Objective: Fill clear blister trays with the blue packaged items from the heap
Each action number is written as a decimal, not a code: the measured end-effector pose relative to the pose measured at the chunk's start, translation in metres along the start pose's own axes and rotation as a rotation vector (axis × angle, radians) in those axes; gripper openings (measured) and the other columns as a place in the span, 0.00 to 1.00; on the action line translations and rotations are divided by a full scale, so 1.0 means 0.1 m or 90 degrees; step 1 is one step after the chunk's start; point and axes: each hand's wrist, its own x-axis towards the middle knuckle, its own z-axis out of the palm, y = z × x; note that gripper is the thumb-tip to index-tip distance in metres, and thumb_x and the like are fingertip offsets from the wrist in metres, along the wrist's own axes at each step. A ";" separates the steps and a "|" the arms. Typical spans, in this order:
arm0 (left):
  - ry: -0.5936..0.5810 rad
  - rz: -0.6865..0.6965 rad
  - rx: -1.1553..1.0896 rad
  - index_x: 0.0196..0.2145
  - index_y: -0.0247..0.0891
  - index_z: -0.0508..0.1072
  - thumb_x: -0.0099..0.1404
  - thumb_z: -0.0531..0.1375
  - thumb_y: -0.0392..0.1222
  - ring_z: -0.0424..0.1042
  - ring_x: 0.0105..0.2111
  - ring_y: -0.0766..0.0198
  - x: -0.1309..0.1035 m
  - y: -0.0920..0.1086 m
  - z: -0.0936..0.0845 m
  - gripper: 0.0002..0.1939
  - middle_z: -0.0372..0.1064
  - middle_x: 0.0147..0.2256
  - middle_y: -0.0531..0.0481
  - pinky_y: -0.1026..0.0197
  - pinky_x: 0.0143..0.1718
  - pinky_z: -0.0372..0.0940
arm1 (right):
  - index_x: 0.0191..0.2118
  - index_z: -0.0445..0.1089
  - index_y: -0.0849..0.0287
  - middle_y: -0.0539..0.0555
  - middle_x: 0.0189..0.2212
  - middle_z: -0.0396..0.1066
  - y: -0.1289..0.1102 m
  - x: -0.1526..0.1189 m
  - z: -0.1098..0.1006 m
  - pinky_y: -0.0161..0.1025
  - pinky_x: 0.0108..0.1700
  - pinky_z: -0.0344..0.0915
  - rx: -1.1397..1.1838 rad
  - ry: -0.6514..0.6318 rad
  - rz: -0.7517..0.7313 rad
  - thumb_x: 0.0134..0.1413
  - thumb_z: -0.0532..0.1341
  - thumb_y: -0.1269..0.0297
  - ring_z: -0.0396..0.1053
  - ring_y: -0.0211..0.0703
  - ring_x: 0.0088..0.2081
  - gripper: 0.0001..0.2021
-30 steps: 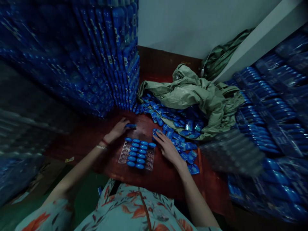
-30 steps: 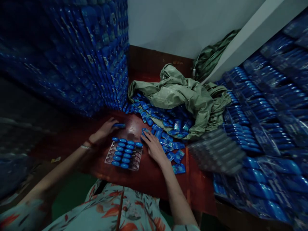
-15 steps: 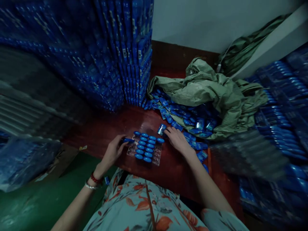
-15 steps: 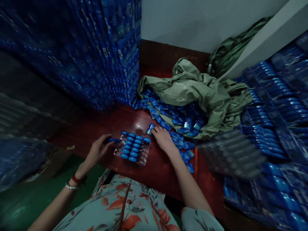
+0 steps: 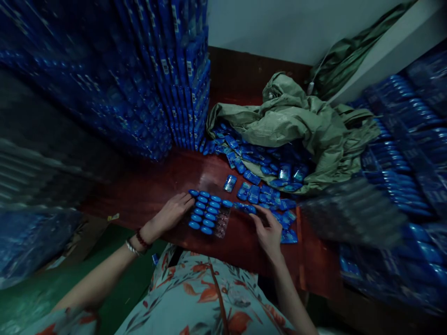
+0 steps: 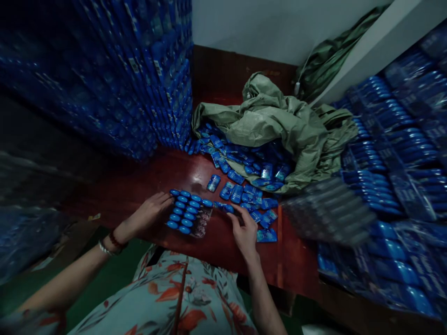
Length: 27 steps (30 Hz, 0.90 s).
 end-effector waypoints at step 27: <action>-0.040 -0.010 0.010 0.42 0.35 0.69 0.63 0.50 0.27 0.68 0.42 0.56 0.22 0.00 -0.04 0.13 0.68 0.42 0.42 0.53 0.46 0.66 | 0.52 0.65 0.58 0.59 0.43 0.68 -0.61 0.51 0.21 0.41 0.45 0.65 -0.420 -0.528 -0.250 0.57 0.49 0.78 0.68 0.45 0.43 0.20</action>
